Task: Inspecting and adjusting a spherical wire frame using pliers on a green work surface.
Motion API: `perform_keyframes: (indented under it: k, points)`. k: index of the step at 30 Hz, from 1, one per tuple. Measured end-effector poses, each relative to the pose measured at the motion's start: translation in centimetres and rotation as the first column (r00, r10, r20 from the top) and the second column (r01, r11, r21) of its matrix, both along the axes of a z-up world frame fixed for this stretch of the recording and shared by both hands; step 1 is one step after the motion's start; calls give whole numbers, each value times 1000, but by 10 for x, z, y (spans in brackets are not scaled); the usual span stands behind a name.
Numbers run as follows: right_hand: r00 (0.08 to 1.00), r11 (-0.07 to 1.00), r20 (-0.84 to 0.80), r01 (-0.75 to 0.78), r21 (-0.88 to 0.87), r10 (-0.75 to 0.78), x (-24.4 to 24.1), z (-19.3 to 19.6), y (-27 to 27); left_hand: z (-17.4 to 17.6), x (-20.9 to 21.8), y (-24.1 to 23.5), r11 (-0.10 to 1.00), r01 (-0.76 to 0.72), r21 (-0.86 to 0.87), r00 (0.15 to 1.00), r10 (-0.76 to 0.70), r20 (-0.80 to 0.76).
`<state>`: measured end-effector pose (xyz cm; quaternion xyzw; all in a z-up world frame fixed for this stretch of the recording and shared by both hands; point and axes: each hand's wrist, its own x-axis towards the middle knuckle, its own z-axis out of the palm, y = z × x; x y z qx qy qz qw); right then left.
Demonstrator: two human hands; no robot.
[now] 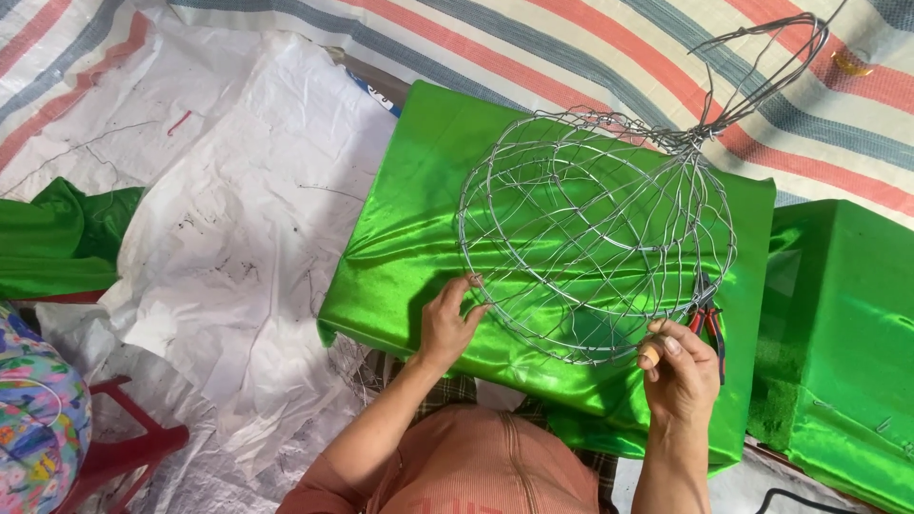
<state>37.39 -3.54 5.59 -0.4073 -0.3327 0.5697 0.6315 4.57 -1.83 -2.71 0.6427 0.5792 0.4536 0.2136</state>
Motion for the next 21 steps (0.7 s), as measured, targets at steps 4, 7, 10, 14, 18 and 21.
perform_keyframes:
  k: [4,7,10,14,18,21]
  points:
    - [1000,1000,-13,3,-2,-3,1,-3,-1,8,9,-8,999,-38,22,996,36,84]
    - [1000,1000,-9,1,1,-1,2,-1,-1,25,19,-16,990,-100,-101,910,133,393]
    - [1000,1000,-6,-9,0,9,2,2,1,32,23,-21,954,-14,-299,724,217,655]
    - [1000,1000,-23,-5,13,5,8,-4,3,19,27,-14,914,137,-382,250,341,906]
    - [999,1000,-40,11,23,-11,15,-13,4,28,35,-6,899,174,-402,205,367,908]
    - [999,1000,-42,-13,28,15,12,-4,6,11,41,-8,946,146,-291,304,237,923]
